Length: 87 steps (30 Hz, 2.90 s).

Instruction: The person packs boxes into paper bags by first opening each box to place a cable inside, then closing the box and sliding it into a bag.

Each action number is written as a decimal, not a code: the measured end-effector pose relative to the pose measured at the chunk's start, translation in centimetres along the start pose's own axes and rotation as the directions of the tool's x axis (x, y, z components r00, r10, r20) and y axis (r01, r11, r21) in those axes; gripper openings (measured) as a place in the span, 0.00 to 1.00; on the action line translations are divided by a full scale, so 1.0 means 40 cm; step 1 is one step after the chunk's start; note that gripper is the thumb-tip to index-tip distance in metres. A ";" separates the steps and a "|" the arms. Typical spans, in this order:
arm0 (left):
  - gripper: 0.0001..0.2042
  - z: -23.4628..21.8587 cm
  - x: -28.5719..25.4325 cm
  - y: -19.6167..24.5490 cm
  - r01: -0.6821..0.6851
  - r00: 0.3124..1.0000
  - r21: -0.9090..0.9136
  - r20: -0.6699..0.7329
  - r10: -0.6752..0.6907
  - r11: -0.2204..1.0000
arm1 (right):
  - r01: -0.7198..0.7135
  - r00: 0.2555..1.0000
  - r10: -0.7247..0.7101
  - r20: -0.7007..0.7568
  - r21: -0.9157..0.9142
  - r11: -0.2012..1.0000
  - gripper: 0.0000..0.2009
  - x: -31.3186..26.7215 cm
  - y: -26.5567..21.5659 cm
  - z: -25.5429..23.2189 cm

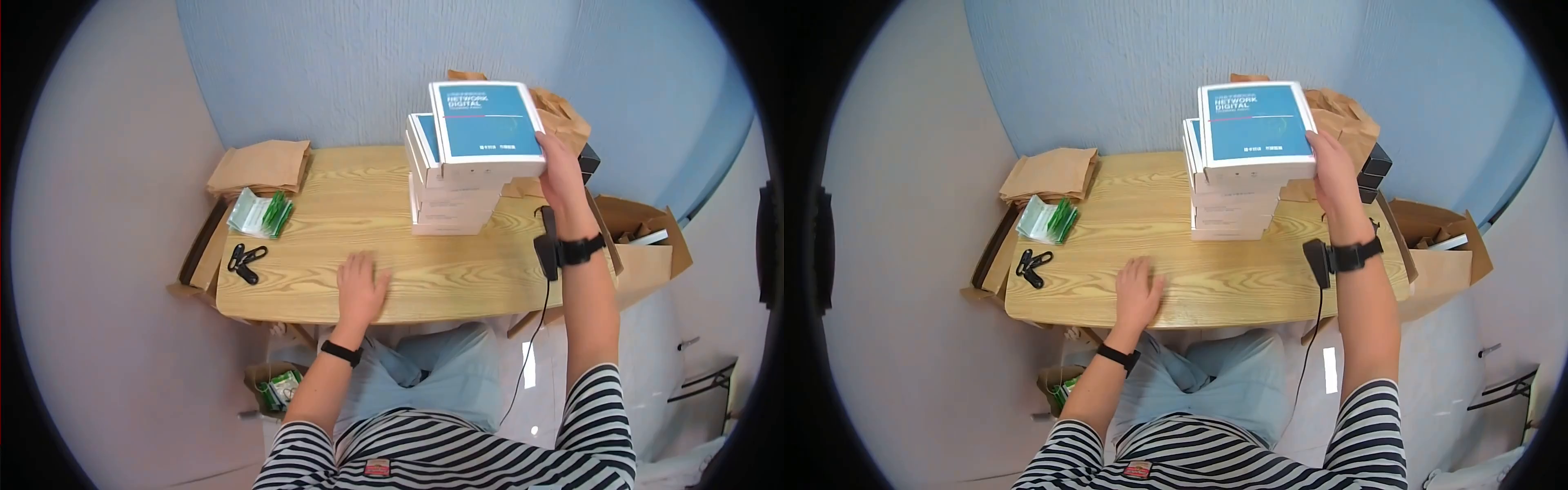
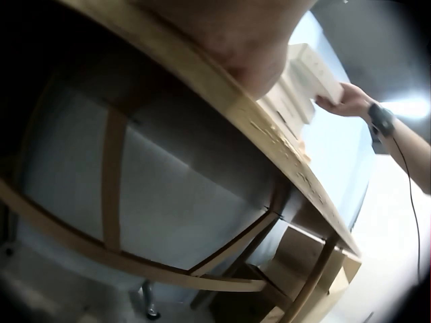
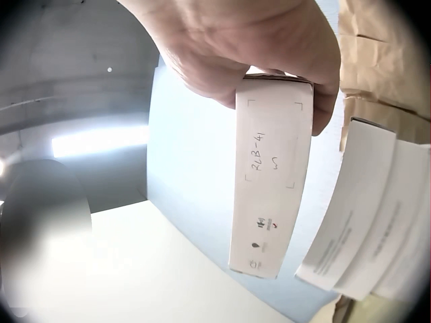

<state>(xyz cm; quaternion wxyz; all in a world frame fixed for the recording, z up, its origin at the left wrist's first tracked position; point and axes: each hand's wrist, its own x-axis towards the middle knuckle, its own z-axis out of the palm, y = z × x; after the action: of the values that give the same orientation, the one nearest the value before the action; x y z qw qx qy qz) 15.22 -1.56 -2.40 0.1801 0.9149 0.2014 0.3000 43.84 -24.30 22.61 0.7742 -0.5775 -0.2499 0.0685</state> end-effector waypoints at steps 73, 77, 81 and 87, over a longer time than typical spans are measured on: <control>0.35 -0.143 -0.020 -0.189 0.301 0.939 0.373 0.048 -0.342 0.878 | 0.280 0.954 -0.189 0.233 -0.919 0.278 0.22 -0.463 0.540 0.059; 0.34 -0.141 -0.020 -0.193 0.312 0.937 0.367 0.033 -0.348 0.876 | 0.299 0.945 -0.219 0.243 -0.915 0.270 0.21 -0.468 0.546 0.056; 0.33 -0.126 -0.031 -0.212 0.270 0.953 0.406 0.016 -0.302 0.873 | 0.317 0.936 -0.233 0.262 -0.917 0.242 0.23 -0.469 0.572 0.046; 0.30 -0.121 -0.034 -0.208 0.206 0.968 0.483 0.029 -0.251 0.851 | 0.295 0.943 -0.257 0.213 -0.892 0.343 0.21 -0.476 0.528 0.038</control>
<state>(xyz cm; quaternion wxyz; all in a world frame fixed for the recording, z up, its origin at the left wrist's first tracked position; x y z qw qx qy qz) 9.05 5.90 -3.14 -0.0068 0.9131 0.3678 0.1757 30.50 -23.66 -2.54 0.3252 -0.8539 -0.3531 -0.2012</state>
